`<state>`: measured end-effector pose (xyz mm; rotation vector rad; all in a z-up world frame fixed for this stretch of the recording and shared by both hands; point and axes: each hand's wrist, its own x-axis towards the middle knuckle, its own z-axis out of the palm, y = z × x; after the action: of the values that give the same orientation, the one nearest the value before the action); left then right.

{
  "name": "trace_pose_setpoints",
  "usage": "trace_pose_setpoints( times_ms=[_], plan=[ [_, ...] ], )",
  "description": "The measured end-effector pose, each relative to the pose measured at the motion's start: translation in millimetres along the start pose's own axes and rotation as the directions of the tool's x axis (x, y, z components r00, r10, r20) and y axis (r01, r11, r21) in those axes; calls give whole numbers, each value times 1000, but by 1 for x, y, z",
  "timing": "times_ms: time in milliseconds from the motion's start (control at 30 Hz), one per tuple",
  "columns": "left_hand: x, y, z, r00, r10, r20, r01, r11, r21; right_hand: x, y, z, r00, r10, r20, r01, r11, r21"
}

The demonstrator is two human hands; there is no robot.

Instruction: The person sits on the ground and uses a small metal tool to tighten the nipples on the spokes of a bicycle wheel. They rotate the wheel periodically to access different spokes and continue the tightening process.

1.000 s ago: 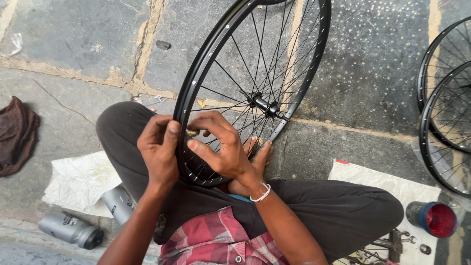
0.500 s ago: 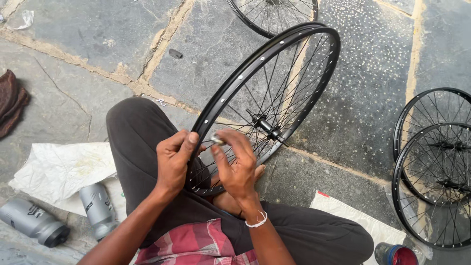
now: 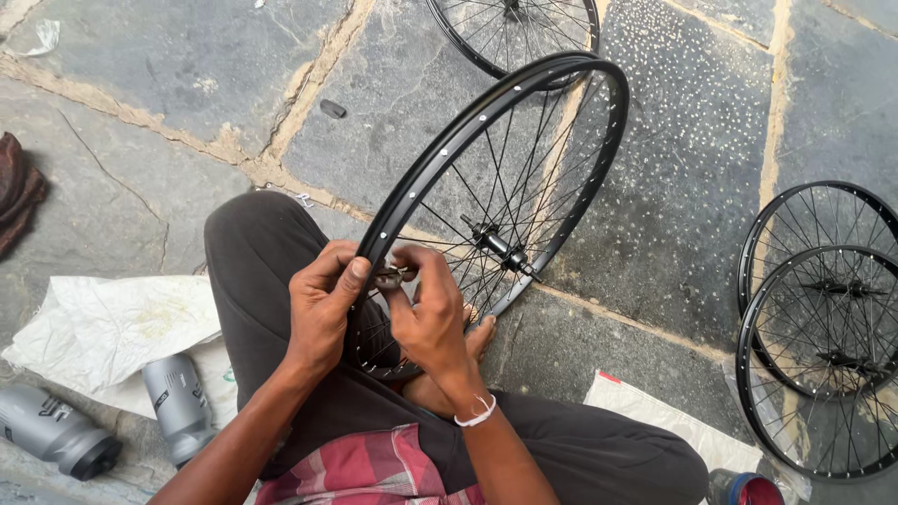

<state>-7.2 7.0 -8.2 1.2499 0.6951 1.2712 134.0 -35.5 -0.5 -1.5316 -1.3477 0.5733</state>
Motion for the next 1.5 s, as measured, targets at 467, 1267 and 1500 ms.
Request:
trace_pose_setpoints(
  times_ms=[467, 1267, 1500],
  plan=[
    [45, 22, 9, 999, 17, -45, -8, 980, 201, 7, -9, -11, 964, -218, -152, 211, 975, -65],
    [8, 14, 8, 998, -36, -57, 38, 998, 42, 8, 1, 9, 990, -132, -49, 137, 984, 117],
    [7, 0, 1, 980, -98, -174, 104, 994, 22, 18, -2, -12, 981, -127, 144, 20, 812, 584]
  ],
)
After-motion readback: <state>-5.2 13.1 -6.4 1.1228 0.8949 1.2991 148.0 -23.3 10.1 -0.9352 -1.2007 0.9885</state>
